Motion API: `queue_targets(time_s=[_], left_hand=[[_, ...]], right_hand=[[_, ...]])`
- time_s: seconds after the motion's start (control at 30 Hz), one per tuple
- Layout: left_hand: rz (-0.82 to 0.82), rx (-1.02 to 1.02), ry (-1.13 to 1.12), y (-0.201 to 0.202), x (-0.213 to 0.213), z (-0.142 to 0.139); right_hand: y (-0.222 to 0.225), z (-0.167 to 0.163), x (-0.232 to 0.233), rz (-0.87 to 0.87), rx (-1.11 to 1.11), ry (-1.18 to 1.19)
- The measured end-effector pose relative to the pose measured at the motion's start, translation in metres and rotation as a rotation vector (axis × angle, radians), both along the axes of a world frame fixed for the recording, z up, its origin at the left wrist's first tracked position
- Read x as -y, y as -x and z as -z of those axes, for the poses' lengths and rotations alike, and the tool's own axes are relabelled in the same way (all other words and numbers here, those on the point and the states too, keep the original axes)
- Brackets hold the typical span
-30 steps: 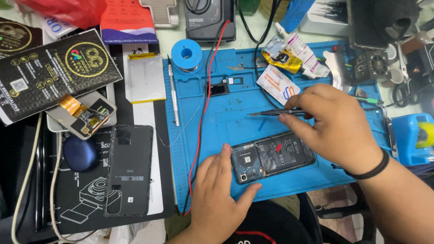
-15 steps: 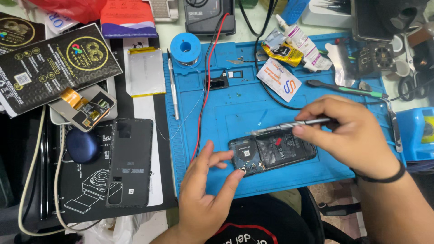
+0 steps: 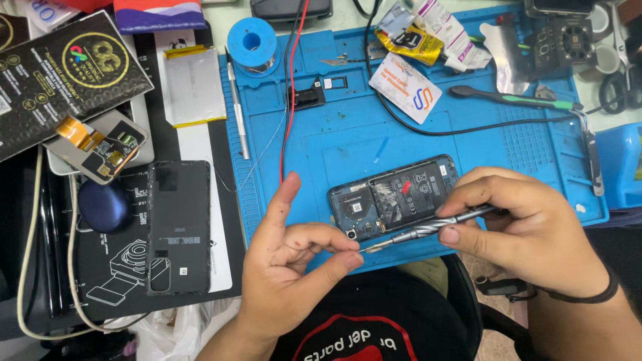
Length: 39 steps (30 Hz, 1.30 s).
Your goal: The person assembles a smartphone by placing the battery into the chassis, attaching the back cover, and securing it with screws. The person uses a screwdriver to tighten screws on the back of the device.
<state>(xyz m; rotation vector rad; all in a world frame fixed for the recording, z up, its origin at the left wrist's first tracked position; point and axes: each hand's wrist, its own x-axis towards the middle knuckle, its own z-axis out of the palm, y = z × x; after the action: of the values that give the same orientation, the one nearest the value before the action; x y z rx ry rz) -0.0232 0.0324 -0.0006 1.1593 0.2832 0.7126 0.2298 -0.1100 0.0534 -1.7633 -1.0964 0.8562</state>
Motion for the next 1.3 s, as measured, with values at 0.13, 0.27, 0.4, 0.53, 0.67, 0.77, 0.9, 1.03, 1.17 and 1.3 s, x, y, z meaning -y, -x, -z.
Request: queue_targets(time_s=[0.13,0.27,0.4,0.53,0.67,0.77,0.9,1.03,1.17,1.3], left_hand=[[-0.068,-0.01,-0.043,0.0,0.004,-0.002],[-0.075,-0.045,-0.092,-0.001,0.006,-0.005],[-0.031,-0.059,-0.119,0.001,0.006,-0.009],[-0.012,-0.118,-0.177,0.003,0.006,-0.01],[-0.069,-0.105,-0.187,0.003,0.007,-0.011],[-0.104,-0.05,-0.146,0.003,0.007,-0.013],[-0.131,-0.03,-0.12,0.004,0.007,-0.02],[-0.143,-0.083,-0.23,0.01,0.003,-0.023],[-0.123,-0.121,-0.352,0.015,0.002,-0.022],[-0.123,-0.134,-0.549,0.016,0.0,-0.02]], right_hand=[[0.006,-0.001,-0.001,0.013,0.01,0.014],[0.009,-0.003,0.0,-0.076,0.082,-0.131],[0.01,-0.009,0.004,-0.076,0.132,-0.124],[0.011,-0.009,0.007,-0.044,0.186,-0.093],[0.013,-0.004,0.01,-0.033,0.179,-0.095],[0.018,-0.001,0.012,0.077,0.044,-0.044],[0.027,0.007,0.008,0.11,-0.072,-0.06],[0.029,0.009,0.007,0.097,-0.15,-0.083],[0.022,0.011,0.01,-0.003,-0.099,-0.152],[0.015,0.015,0.014,-0.02,-0.031,-0.101]])
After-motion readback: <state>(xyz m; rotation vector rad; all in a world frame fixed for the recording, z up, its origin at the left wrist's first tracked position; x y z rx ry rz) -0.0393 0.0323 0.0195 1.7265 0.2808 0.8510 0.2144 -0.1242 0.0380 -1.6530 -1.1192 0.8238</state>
